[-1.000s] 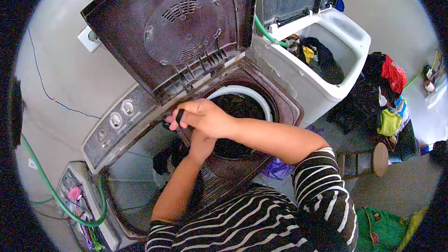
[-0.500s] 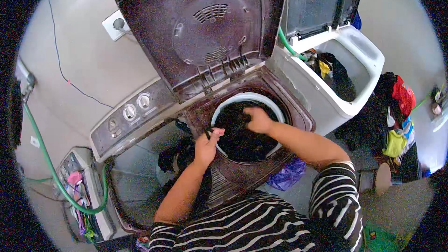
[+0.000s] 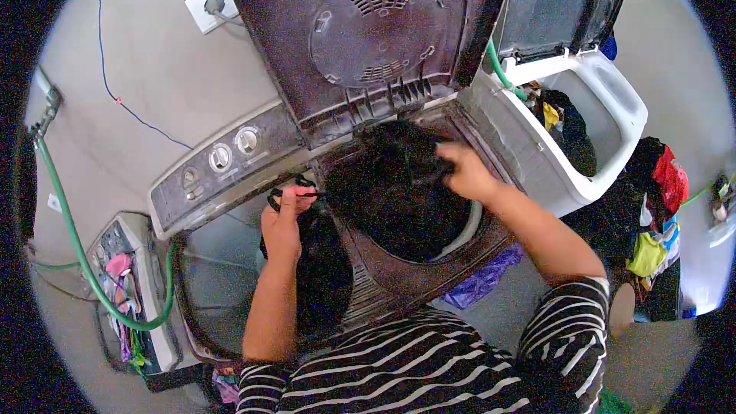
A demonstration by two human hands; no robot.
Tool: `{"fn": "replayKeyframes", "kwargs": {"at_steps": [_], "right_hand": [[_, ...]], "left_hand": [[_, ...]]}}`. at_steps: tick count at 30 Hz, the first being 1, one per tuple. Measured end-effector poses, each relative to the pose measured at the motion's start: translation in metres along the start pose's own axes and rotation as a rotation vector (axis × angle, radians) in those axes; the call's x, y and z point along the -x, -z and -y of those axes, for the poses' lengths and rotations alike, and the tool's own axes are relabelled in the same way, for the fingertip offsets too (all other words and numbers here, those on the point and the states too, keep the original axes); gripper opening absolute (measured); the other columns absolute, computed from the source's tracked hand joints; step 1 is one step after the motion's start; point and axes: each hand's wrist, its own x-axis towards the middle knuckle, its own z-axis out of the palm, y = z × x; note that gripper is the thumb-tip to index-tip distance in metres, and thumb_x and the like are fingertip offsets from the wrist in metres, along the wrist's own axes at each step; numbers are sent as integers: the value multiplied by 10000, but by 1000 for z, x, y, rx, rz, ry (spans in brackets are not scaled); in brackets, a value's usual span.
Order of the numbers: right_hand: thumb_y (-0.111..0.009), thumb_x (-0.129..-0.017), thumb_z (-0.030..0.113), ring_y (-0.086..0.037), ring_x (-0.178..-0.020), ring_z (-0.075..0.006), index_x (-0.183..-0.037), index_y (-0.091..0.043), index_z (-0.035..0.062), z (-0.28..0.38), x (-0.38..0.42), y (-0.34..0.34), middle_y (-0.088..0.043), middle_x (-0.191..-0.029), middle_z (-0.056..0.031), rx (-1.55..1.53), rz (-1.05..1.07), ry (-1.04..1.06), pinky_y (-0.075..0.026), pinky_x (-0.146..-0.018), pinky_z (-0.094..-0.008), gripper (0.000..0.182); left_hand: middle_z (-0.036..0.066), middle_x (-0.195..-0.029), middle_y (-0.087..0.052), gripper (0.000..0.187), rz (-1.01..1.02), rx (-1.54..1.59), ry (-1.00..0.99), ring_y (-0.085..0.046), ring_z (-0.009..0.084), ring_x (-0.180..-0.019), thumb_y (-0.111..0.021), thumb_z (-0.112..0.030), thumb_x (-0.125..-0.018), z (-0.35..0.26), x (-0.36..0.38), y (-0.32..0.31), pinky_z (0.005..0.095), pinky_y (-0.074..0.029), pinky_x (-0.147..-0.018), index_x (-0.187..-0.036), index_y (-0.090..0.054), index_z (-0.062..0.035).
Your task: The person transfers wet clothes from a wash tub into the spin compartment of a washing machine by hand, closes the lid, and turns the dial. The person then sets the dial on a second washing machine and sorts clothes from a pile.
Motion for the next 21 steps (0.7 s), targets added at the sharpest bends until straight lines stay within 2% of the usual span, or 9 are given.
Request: {"fn": "replayKeyframes", "kwargs": {"at_steps": [1, 2, 4, 6, 7, 9, 11, 14, 21], "right_hand": [[-569, -573, -12, -502, -748, -223, -909, -563, 26, -41, 10, -4, -565, -820, -74, 66, 282, 16, -410, -724, -280, 338], [-569, -573, -12, -502, -748, -223, -909, -563, 26, -60, 17, -2, -565, -820, -74, 68, 282, 15, -410, -724, -280, 338], [-617, -601, 28, -508, -750, -232, -924, -568, 29, -85, 22, 3, -563, -818, -70, 411, 1007, -380, -422, -728, -303, 327], [-623, -600, 14, -529, -839, -202, -920, -576, 52, -49, 8, 0, -589, -918, -80, -16, 326, -72, -425, -769, -286, 326], [-623, -600, 14, -529, -839, -202, -920, -576, 52, -36, 0, -8, -589, -918, -80, -19, 330, -77, -425, -769, -286, 326], [-684, -633, 65, -514, -798, -157, -898, -576, 62, -13, -21, -28, -574, -874, -60, -391, 246, -222, -428, -730, -292, 286], [-701, -670, 104, -506, -754, -139, -899, -582, 66, 9, -20, -63, -560, -844, -45, -339, 304, -168, -430, -694, -280, 261], [-677, -718, 115, -519, -699, -173, -916, -605, 57, -7, -11, -129, -565, -840, -57, -82, -59, 242, -427, -653, -244, 219], [-644, -742, 40, -516, -769, -163, -877, -608, 6, 25, -15, -96, -569, -895, -74, -273, 113, 33, -410, -683, -260, 144]], "left_hand": [[110, -913, -628, 296, 5, -17, 29, -593, 163, -780, -450, -212, -914, 3, 3, 1, 237, -450, -742, -872, -595, 43], [111, -916, -627, 296, 12, -33, 58, -593, 161, -775, -451, -214, -914, 6, 7, 2, 238, -451, -742, -872, -594, 42], [111, -920, -626, 296, 28, -67, 102, -592, 158, -765, -453, -219, -914, 9, 6, 0, 240, -451, -741, -873, -592, 39], [112, -923, -625, 294, 42, -66, 98, -593, 160, -765, -456, -219, -913, 10, 4, -7, 241, -451, -741, -875, -592, 39], [113, -926, -625, 292, 59, -66, 105, -594, 161, -766, -458, -219, -912, 12, 5, -12, 241, -452, -742, -877, -592, 39], [115, -932, -623, 288, 100, -66, 109, -596, 165, -766, -464, -218, -910, 15, 6, -23, 242, -453, -743, -881, -591, 39], [119, -929, -624, 285, 126, -74, 87, -598, 170, -770, -457, -216, -912, 16, 11, -33, 243, -455, -737, -885, -588, 35], [133, -919, -628, 275, 179, -79, 22, -604, 183, -781, -438, -211, -918, 14, 18, -42, 249, -463, -720, -898, -579, 25], [135, -943, -620, 272, 175, 5, 20, -600, 197, -826, -470, -202, -907, -8, 26, -39, 264, -462, -767, -892, -586, 44]]}}
